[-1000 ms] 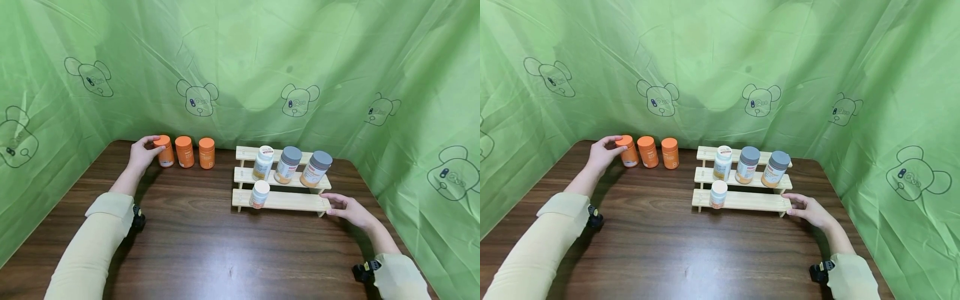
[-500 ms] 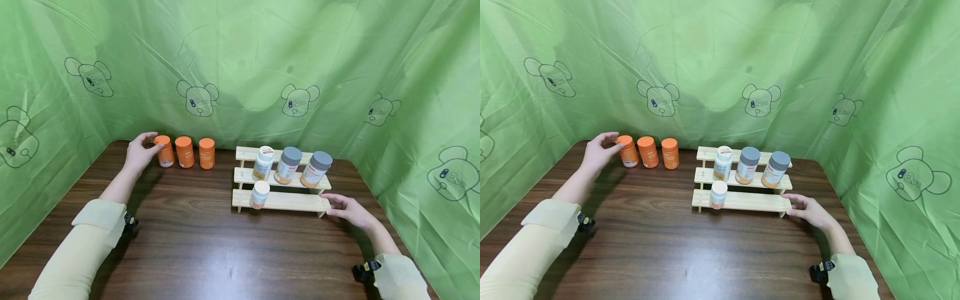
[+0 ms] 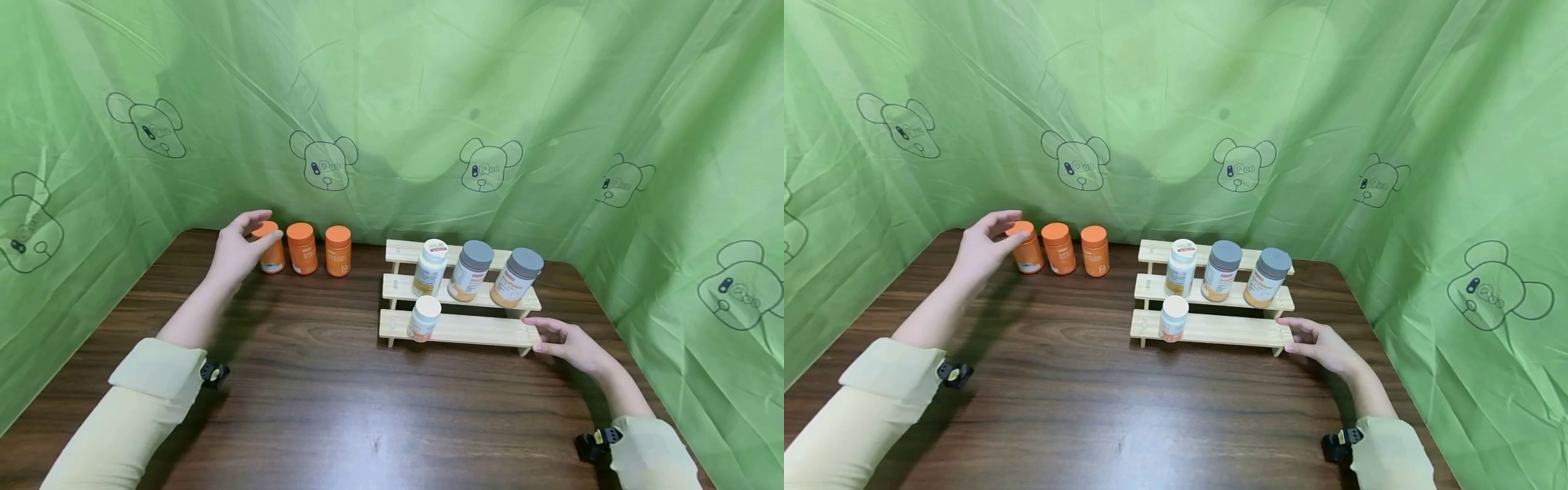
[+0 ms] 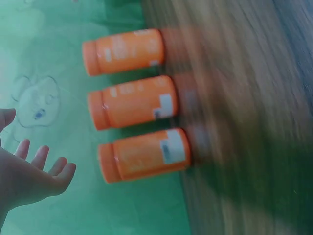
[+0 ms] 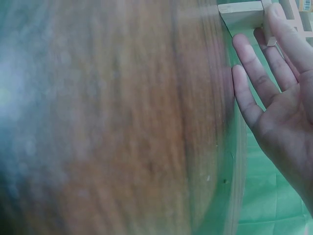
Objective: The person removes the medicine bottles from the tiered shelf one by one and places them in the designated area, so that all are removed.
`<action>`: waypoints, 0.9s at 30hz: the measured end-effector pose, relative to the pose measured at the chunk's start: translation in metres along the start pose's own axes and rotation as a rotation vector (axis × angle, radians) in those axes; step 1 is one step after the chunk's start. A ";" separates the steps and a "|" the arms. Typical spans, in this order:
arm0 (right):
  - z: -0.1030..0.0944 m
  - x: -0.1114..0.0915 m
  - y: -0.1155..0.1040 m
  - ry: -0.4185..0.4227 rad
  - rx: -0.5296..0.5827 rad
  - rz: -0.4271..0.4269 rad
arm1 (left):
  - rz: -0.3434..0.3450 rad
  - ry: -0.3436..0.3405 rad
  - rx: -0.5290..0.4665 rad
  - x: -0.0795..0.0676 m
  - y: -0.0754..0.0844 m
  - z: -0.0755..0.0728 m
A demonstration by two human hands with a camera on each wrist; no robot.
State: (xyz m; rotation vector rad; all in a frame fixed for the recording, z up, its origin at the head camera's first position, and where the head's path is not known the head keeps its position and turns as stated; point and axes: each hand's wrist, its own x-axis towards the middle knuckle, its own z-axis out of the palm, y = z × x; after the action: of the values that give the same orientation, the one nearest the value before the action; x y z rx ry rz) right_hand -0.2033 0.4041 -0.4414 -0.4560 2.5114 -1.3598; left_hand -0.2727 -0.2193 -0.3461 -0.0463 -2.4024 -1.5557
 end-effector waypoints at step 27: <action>-0.001 0.002 0.001 0.015 -0.018 0.029 | 0.122 -0.220 -0.208 -0.042 0.079 0.067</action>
State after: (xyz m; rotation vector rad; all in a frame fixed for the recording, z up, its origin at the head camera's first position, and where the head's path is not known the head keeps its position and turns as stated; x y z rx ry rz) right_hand -0.2053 0.4051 -0.4419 -0.4133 2.5337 -1.3366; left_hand -0.2327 -0.1211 -0.3115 -0.4188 -2.3332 -1.8177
